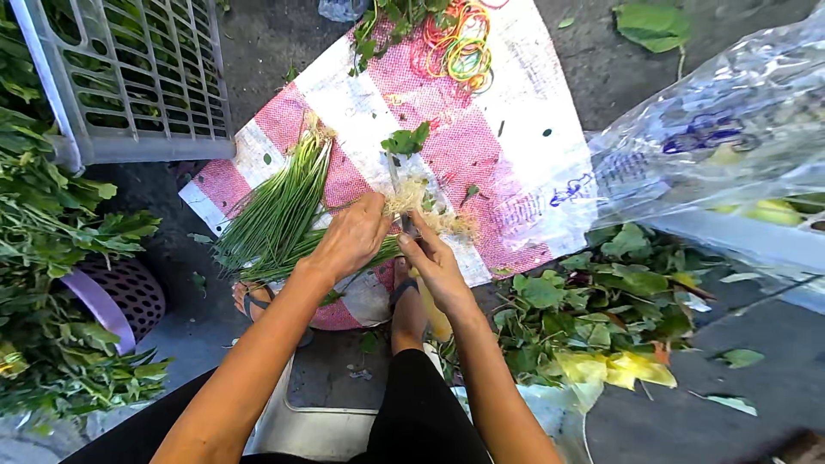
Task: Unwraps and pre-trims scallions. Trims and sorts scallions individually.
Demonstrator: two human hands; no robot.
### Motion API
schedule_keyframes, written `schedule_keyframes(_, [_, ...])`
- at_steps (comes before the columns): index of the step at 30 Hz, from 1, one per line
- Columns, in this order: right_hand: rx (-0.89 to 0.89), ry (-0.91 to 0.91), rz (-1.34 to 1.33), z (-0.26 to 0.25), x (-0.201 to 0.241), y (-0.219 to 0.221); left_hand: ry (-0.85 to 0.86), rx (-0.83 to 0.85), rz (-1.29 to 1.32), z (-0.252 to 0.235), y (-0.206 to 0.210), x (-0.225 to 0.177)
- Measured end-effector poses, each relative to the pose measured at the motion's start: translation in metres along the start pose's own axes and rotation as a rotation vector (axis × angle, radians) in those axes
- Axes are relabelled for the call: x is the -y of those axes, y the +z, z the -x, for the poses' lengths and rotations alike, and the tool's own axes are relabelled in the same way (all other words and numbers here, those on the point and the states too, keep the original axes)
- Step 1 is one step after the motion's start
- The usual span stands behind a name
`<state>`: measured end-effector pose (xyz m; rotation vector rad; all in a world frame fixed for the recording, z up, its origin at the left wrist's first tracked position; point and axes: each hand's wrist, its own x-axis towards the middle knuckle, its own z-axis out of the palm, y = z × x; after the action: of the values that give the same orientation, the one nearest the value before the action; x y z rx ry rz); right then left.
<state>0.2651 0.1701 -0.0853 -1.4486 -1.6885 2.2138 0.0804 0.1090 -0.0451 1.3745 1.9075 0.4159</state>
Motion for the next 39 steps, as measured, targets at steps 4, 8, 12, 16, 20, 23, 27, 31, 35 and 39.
schedule_keyframes(4, [-0.058,-0.038,-0.019,-0.003,0.009,0.011,0.069,0.025,0.026,0.003,0.006,-0.002])
schedule_keyframes(8, [-0.081,-0.082,0.015,-0.007,0.015,0.012,0.13,0.028,0.054,0.005,0.014,0.0])
schedule_keyframes(12, [-0.088,-0.148,0.045,-0.007,0.012,0.01,0.132,0.052,0.094,0.005,0.016,0.002])
schedule_keyframes(16, [-0.099,-0.156,-0.019,-0.008,0.009,0.011,0.15,0.042,0.046,0.002,0.021,0.001])
schedule_keyframes(20, [-0.134,-0.116,-0.049,-0.008,0.01,0.013,0.178,-0.021,-0.077,-0.002,0.026,0.0])
schedule_keyframes(23, [-0.161,-0.139,-0.046,-0.005,0.008,0.01,0.165,-0.068,-0.129,-0.006,0.035,-0.004])
schedule_keyframes(27, [-0.123,-0.242,0.05,0.009,0.01,0.007,0.001,0.013,-0.107,-0.008,0.04,-0.006])
schedule_keyframes(31, [-0.129,-0.166,-0.047,0.013,0.014,0.004,-0.062,0.053,-0.134,-0.013,0.034,0.0])
schedule_keyframes(35, [-0.163,-0.112,0.134,-0.008,0.0,-0.002,0.083,0.0,-0.185,-0.009,0.033,-0.003])
schedule_keyframes(39, [-0.181,-0.175,0.178,-0.015,-0.006,0.004,0.124,0.002,-0.215,-0.007,0.041,-0.005])
